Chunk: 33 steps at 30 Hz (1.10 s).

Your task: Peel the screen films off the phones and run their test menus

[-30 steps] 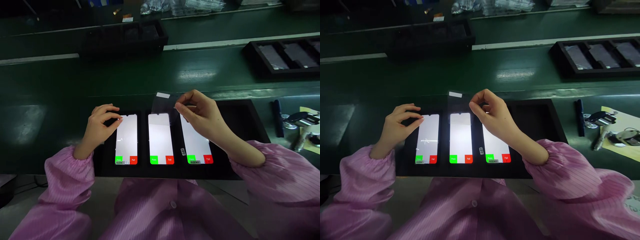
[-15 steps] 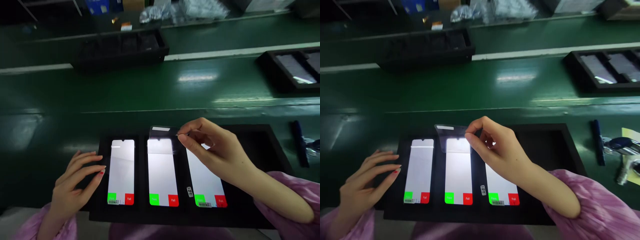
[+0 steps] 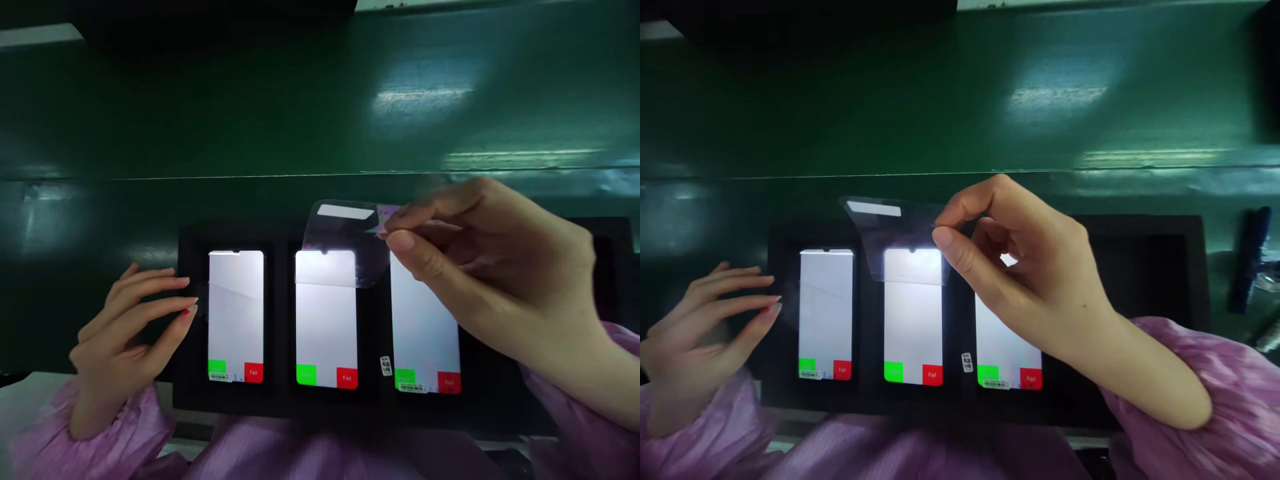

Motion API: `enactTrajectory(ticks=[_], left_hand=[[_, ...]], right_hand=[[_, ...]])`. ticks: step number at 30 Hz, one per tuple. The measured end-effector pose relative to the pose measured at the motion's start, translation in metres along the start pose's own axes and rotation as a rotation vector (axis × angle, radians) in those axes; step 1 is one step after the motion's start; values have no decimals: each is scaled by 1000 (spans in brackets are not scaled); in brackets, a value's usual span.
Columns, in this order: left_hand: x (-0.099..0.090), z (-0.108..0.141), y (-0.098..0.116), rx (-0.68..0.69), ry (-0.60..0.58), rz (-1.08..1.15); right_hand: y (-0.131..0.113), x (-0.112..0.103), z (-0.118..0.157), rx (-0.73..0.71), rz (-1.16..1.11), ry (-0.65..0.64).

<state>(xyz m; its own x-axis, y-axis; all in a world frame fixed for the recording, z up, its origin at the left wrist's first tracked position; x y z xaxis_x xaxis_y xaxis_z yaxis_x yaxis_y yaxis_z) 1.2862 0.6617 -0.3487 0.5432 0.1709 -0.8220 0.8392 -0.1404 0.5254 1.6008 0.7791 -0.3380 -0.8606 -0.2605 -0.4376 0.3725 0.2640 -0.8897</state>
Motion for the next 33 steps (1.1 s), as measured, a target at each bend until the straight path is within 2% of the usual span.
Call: enactTrajectory(ticks=[6,9,13,22,27,33], left_hand=[[2,6,-2,92,146,45],[4,9,-9,96,210,112],[4,10,-15,155,278,152],[8,7,-18,258,270,150],[7,12,-19,276,271,149],[4,19,-18,271,280,153]], right_hand=[[14,9,-7,-2,-75,-19],[16,12,-10,-63,-127,13],[10,15,-9,-163,-83,73],[6,17,-6,-192,-8,172],[-1,20,3,-156,18,132],[-9,34,21,-120,65,57]])
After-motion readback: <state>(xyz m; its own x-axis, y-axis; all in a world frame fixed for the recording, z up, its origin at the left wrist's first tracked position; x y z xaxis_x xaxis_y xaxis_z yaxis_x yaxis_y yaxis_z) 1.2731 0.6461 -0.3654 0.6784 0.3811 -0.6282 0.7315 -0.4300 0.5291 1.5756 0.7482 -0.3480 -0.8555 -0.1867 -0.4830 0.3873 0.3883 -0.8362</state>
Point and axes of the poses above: each hand's wrist, its own z-axis away from the middle knuckle, its own x-axis out of the palm, y = z × x, the point moved 8 cm from there along -z, towards the middle knuckle, and after that the axes turned 2 degrees about z, right-handed, at the moved point
